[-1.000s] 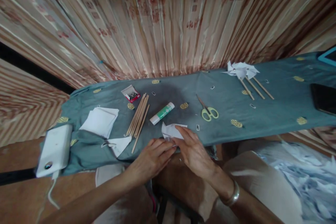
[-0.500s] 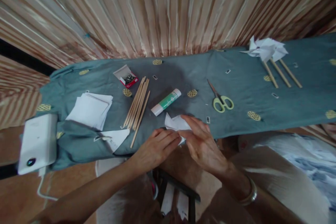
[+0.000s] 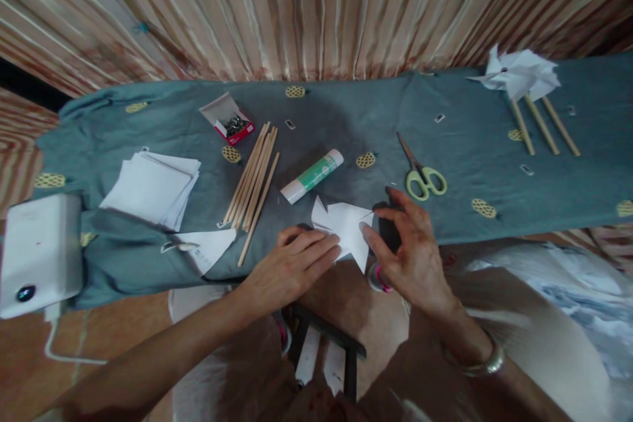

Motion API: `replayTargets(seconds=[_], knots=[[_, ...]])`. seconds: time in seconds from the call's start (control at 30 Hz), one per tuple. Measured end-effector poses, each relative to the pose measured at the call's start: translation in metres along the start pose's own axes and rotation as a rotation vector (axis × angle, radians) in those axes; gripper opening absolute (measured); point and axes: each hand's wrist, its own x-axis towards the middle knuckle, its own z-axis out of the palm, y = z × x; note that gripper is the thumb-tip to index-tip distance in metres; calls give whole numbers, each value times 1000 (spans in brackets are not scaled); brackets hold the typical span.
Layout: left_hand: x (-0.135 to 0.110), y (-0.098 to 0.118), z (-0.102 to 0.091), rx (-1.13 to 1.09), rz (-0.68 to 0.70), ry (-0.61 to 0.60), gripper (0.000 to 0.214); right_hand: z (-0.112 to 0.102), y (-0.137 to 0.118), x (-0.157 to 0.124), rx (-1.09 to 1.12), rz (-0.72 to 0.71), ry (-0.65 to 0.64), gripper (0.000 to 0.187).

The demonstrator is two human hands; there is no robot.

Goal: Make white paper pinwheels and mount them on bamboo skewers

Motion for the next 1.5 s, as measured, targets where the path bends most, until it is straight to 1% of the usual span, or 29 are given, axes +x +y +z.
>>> replayTargets(seconds=[0.17, 0.33, 0.57, 0.77, 0.83, 1.07, 1.23, 1.3, 1.4, 1.5], knots=[[1, -1, 0, -1, 14, 24, 28, 4, 1, -1, 75, 78, 18, 27], [2, 0, -1, 6, 6, 12, 29, 2, 4, 2, 106, 141, 80, 31], [3, 1, -3, 43, 7, 45, 26, 4, 3, -1, 100, 144, 47, 27], [2, 2, -1, 45, -24, 32, 27, 2, 9, 1, 85, 136, 111, 30], [2, 2, 0, 44, -26, 26, 26, 3, 11, 3, 79, 118, 112, 31], [3, 2, 0, 34, -13, 45, 27, 10, 11, 10, 83, 90, 106, 21], [3, 1, 0, 46, -1, 69, 24, 6, 5, 12, 161, 104, 132, 15], [3, 1, 1, 45, 5, 64, 24, 3, 1, 12, 226, 115, 125, 12], [2, 1, 1, 38, 13, 54, 24, -1, -5, 11, 309, 129, 71, 11], [3, 1, 1, 44, 17, 35, 25, -2, -9, 6, 283, 167, 25, 11]])
